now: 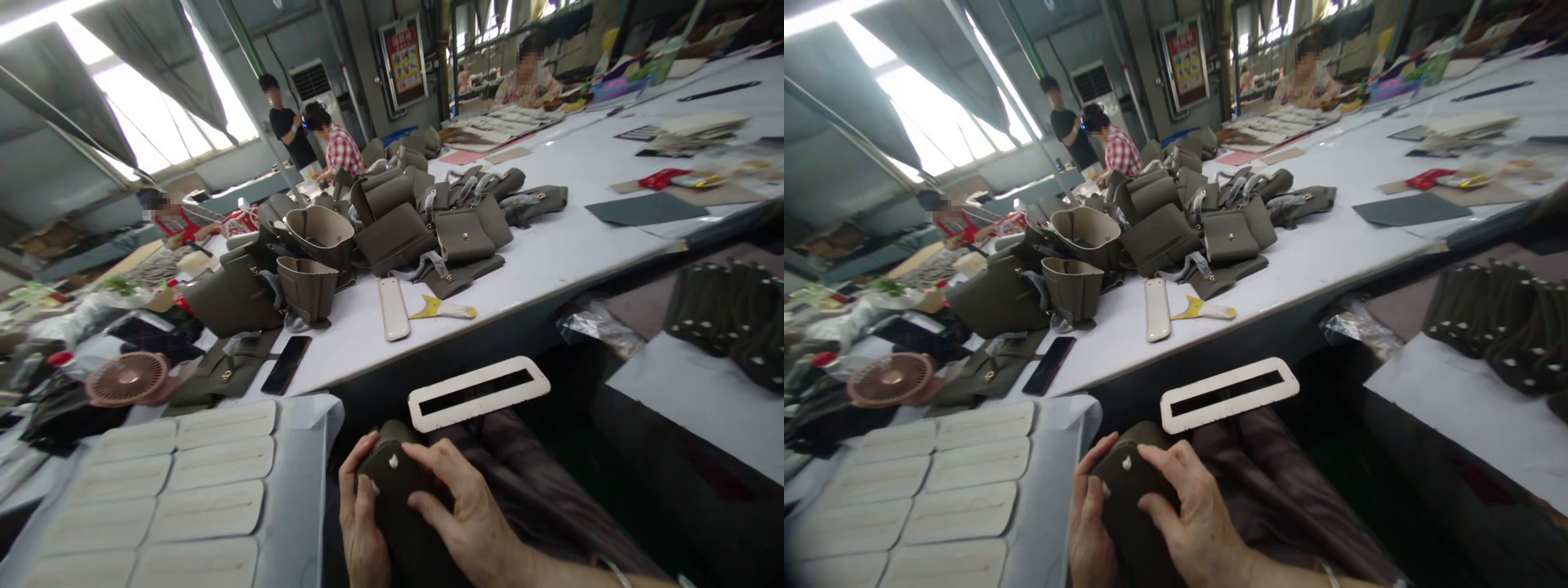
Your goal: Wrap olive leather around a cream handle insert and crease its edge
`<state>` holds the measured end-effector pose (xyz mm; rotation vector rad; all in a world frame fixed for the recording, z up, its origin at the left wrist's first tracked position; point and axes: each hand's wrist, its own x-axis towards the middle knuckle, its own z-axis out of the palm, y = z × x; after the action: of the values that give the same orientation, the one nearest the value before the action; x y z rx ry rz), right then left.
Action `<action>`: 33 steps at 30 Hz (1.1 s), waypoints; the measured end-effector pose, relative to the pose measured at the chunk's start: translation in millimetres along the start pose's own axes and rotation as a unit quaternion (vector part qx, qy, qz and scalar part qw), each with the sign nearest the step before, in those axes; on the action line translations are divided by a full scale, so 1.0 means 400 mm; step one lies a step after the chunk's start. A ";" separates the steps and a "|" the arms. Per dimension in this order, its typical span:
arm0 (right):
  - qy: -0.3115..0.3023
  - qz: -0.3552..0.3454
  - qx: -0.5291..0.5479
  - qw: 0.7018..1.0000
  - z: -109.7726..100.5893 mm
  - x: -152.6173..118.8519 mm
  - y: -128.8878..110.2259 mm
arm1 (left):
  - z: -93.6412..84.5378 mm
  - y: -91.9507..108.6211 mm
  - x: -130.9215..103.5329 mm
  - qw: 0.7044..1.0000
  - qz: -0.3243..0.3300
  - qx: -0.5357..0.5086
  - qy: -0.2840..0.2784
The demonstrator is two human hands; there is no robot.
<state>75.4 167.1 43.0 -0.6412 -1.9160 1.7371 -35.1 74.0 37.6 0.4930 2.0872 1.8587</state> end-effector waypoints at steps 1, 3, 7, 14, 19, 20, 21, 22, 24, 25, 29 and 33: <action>-0.001 -0.001 0.003 1.000 0.001 -0.001 0.003 | -0.003 -0.007 0.002 1.000 -0.002 0.000 -0.007; 0.000 0.006 0.007 1.000 0.005 -0.001 0.007 | -0.010 -0.021 0.006 1.000 0.004 0.013 -0.018; 0.007 0.019 0.008 1.000 0.009 0.004 0.007 | -0.014 -0.031 0.012 0.998 0.031 0.055 -0.013; 0.015 0.021 0.000 1.000 0.017 0.032 -0.007 | -0.012 -0.029 0.011 0.998 0.041 0.048 -0.006; 0.005 0.008 0.025 1.000 0.024 0.054 0.011 | -0.006 -0.021 -0.006 0.998 0.042 0.016 -0.036; 0.004 0.012 0.030 0.999 0.024 0.058 0.018 | -0.003 -0.017 -0.012 0.998 0.038 0.003 -0.046; 0.002 0.016 0.035 0.999 0.024 0.063 0.024 | -0.001 -0.013 -0.019 0.998 0.032 -0.011 -0.052; -0.001 0.020 0.042 0.999 0.023 0.067 0.029 | 0.002 -0.010 -0.024 0.998 0.026 -0.023 -0.053; -0.013 0.029 0.055 0.998 0.022 0.076 0.037 | 0.002 -0.009 -0.030 0.998 0.016 -0.045 -0.049; -0.022 0.033 0.062 0.997 0.021 0.079 0.039 | 0.000 -0.010 -0.031 0.997 0.013 -0.056 -0.048; -0.055 0.046 0.086 0.994 0.020 0.086 0.040 | -0.022 -0.018 -0.026 0.991 -0.010 -0.119 -0.068; -0.056 0.047 0.082 0.994 0.023 0.086 0.046 | -0.027 -0.024 -0.028 0.993 -0.002 -0.101 -0.061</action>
<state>43.5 183.3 25.1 -0.5918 -1.8167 2.0035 -30.4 58.5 29.3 0.5358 1.7984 1.9573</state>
